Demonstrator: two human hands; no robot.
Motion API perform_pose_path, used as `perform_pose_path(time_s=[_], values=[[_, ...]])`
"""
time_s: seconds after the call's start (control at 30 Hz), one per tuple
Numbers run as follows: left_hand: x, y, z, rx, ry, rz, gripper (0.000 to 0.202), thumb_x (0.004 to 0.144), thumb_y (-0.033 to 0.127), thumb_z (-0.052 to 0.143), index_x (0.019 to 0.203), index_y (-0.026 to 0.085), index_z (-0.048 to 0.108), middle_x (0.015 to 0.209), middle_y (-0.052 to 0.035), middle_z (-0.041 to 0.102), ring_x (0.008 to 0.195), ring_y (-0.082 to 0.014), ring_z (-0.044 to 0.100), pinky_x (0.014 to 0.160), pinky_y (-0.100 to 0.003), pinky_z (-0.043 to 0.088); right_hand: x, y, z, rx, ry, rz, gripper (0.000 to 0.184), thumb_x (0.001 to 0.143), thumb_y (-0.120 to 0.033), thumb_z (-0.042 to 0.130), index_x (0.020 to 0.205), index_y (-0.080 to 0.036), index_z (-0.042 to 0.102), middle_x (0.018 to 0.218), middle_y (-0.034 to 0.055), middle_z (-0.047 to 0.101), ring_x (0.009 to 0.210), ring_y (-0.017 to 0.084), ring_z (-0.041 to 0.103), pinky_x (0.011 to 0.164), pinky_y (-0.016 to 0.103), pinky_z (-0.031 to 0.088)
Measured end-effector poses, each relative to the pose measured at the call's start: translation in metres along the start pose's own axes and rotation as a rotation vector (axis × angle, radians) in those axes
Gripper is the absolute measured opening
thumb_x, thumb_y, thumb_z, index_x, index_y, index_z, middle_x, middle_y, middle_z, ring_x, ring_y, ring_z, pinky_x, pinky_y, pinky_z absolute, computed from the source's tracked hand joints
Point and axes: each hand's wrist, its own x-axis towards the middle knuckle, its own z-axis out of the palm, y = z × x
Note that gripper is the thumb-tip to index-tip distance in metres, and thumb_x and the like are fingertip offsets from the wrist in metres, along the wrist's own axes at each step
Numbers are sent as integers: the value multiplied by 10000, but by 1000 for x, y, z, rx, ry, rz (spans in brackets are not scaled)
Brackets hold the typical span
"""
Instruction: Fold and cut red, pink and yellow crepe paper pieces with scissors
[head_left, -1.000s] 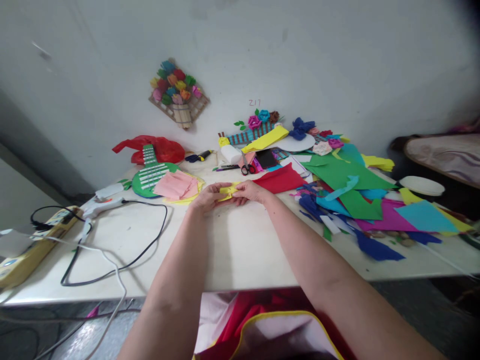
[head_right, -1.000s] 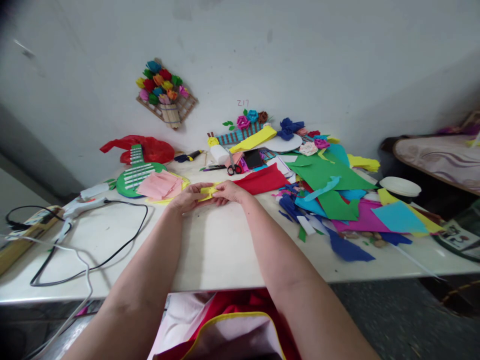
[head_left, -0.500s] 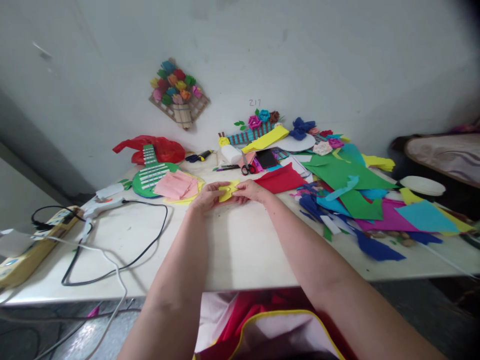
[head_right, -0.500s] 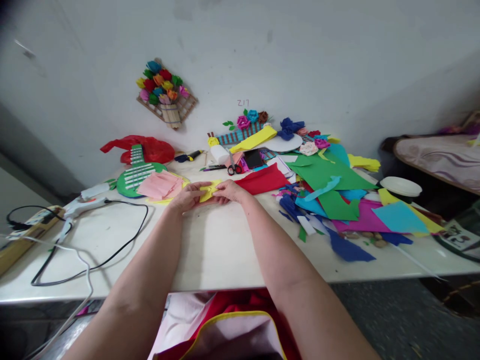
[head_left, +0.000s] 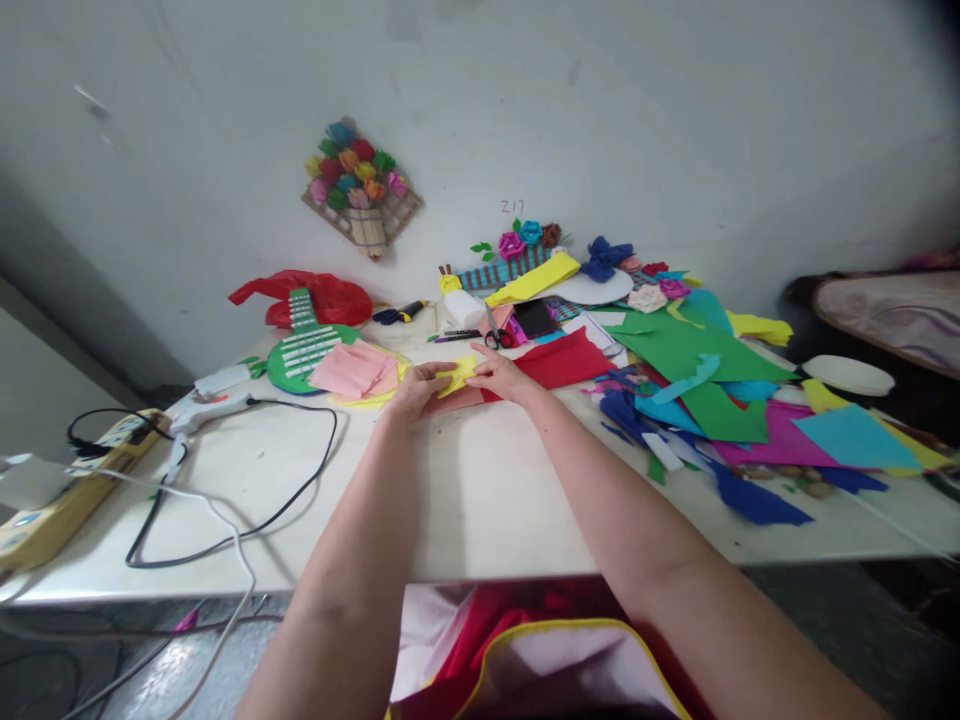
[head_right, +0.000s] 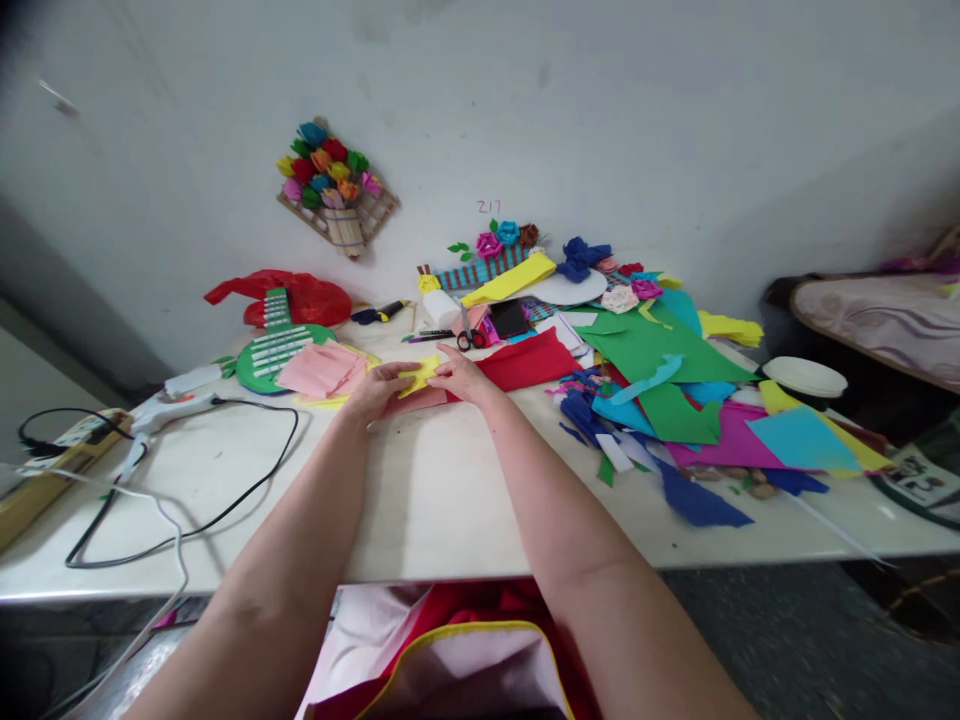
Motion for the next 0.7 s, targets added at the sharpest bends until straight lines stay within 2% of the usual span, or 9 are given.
perform_pose_path(time_s=[0.17,0.23,0.33,0.43,0.57,0.63,0.7], values=[[1,3,2,-18,76,25,390,529,248,700,900,133,674,606,3,617,506,-89,495,531,-224,381,0,-1,0,-225,114,-168,83,699,-204,639,741,-184,708,1329,64,438,1208,225,383,1002,379,309],[3,1,3,-81,91,52,383,503,242,714,867,135,665,695,-18,650,594,-114,550,610,-244,424,-1,-3,0,-335,146,-247,80,707,-205,633,724,-189,709,1306,57,459,1195,237,380,1013,398,288],[8,-4,6,-108,113,104,359,487,228,716,829,138,654,804,-44,668,716,-147,588,723,-283,449,-2,-7,4,-473,122,-310,106,735,-212,607,724,-189,710,1236,63,512,1121,235,411,971,390,325],[13,-11,6,8,174,131,299,520,219,685,810,153,664,864,-56,668,758,-162,589,752,-295,452,-5,-10,12,-599,38,-290,144,761,-201,569,736,-188,710,1154,69,558,1050,235,429,890,375,370],[16,-13,0,261,386,147,313,547,139,604,848,177,682,878,-61,666,750,-171,579,742,-299,449,-6,-11,21,-717,-64,-197,160,757,-175,554,818,-187,702,1020,82,606,968,227,466,827,346,390],[16,-11,-2,277,393,157,333,546,101,544,843,172,676,842,-57,668,729,-168,581,719,-297,454,-6,-11,23,-725,-96,-160,175,773,-191,537,857,-177,690,969,87,617,924,215,491,790,321,402],[15,-8,-2,237,330,152,324,539,86,499,808,163,663,781,-51,670,698,-165,586,689,-290,461,-6,-11,23,-715,-107,-136,183,785,-210,526,875,-173,681,947,88,623,902,208,507,756,301,408]])
